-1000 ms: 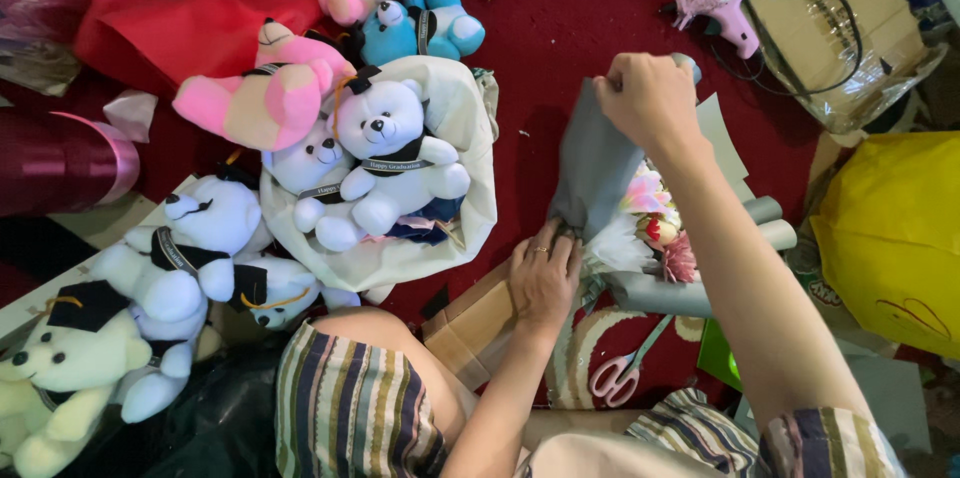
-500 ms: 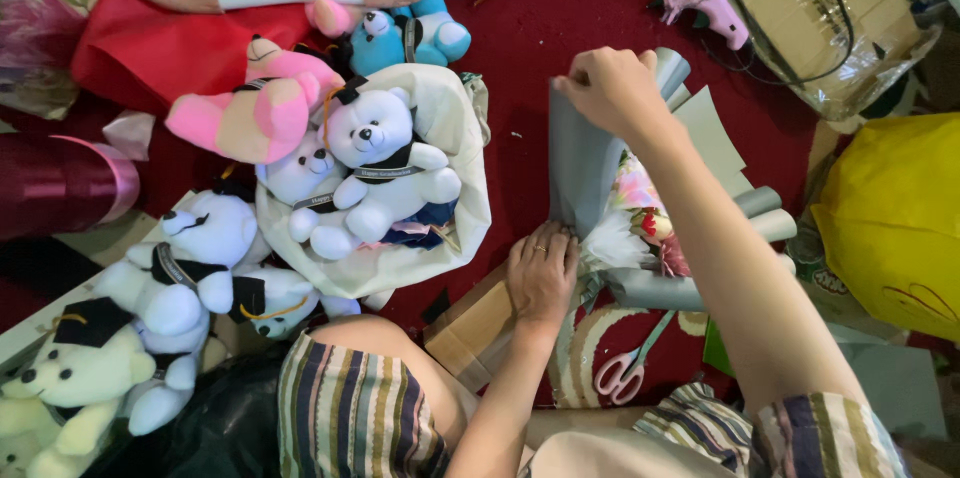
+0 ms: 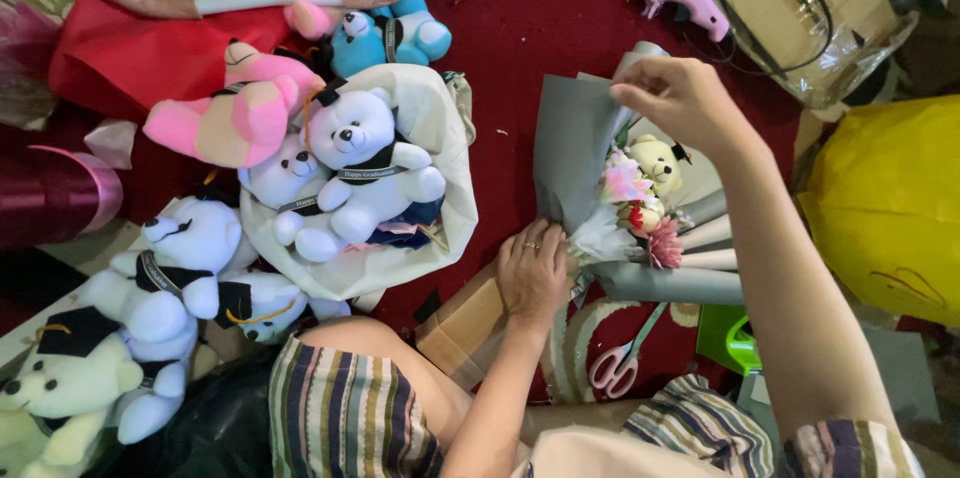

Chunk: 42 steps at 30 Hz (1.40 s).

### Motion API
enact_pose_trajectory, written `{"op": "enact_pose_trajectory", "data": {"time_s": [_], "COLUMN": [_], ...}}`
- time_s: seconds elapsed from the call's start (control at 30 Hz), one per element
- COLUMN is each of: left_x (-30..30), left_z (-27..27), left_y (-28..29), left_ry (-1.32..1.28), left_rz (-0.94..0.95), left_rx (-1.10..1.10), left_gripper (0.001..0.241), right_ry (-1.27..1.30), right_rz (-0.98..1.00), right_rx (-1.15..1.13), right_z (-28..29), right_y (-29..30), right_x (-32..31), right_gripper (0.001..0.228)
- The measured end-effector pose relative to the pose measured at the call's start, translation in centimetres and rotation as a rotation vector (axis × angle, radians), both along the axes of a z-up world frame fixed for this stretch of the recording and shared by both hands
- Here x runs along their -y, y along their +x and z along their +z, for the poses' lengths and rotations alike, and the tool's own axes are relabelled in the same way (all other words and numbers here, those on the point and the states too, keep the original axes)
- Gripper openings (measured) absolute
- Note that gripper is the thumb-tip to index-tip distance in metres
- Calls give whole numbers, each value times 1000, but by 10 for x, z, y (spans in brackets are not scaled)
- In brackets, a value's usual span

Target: The person creates a gift bouquet by wrapping a small teddy bear and artificial flowers in decorative grey and pink paper, using scissors and tape to secure the folds.

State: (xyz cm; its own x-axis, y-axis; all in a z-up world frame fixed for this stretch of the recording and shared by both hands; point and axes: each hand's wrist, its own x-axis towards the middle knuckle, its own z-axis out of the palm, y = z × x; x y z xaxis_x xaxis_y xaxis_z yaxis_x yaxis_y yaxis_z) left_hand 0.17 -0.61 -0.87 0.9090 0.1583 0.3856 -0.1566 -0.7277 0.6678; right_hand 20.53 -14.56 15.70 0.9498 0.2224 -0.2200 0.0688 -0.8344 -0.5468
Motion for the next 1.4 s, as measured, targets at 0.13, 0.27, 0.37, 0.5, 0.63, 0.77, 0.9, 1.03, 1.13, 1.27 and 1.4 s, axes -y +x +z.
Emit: {"op": "enact_pose_trajectory", "data": {"time_s": [0.13,0.27,0.37,0.5,0.63,0.77,0.9,1.03,1.13,1.27,1.4], "left_x": [2,3,1,4,3,-2,-1,-8,-8,-7,-8], "left_z": [-10,-7,-8,-14,-12,-8,-13,7,7,-1,-14], "left_y": [-2,-2,-1,-2,-1,1,-3,2,0,-1,-2], "left_ry": [13,30,43,33,42,39,68,92,38,117,190], "left_rz": [-17,-12,-10,-3,8,-27,-40,-78,-93,-83,-55], "left_rx": [-9,1,11,28,17,-24,-27,-30,-43,-19,0], "left_gripper": [10,8,8,18,15,14,13,10,10,4,9], "right_ry": [-57,-73,-55,-49,-56,84,227,159,70,141,164], "right_rz": [-59,-112,-125,-143,-147,-147,-185,-475,-757,-1132,-1157], "right_rx": [24,64,42,1,-19,65,250,155,180,52,-76], "right_z": [-25,-41,-39,-32,-29,-11,30,83,62,-30,-78], "right_y": [6,5,5,5,3,-10,-63,-171,-262,-379,-416], "right_x": [18,27,25,22,21,18,34,78,146,234,244], "right_gripper": [8,8,12,13,12,19,27,20,22,17,31]}}
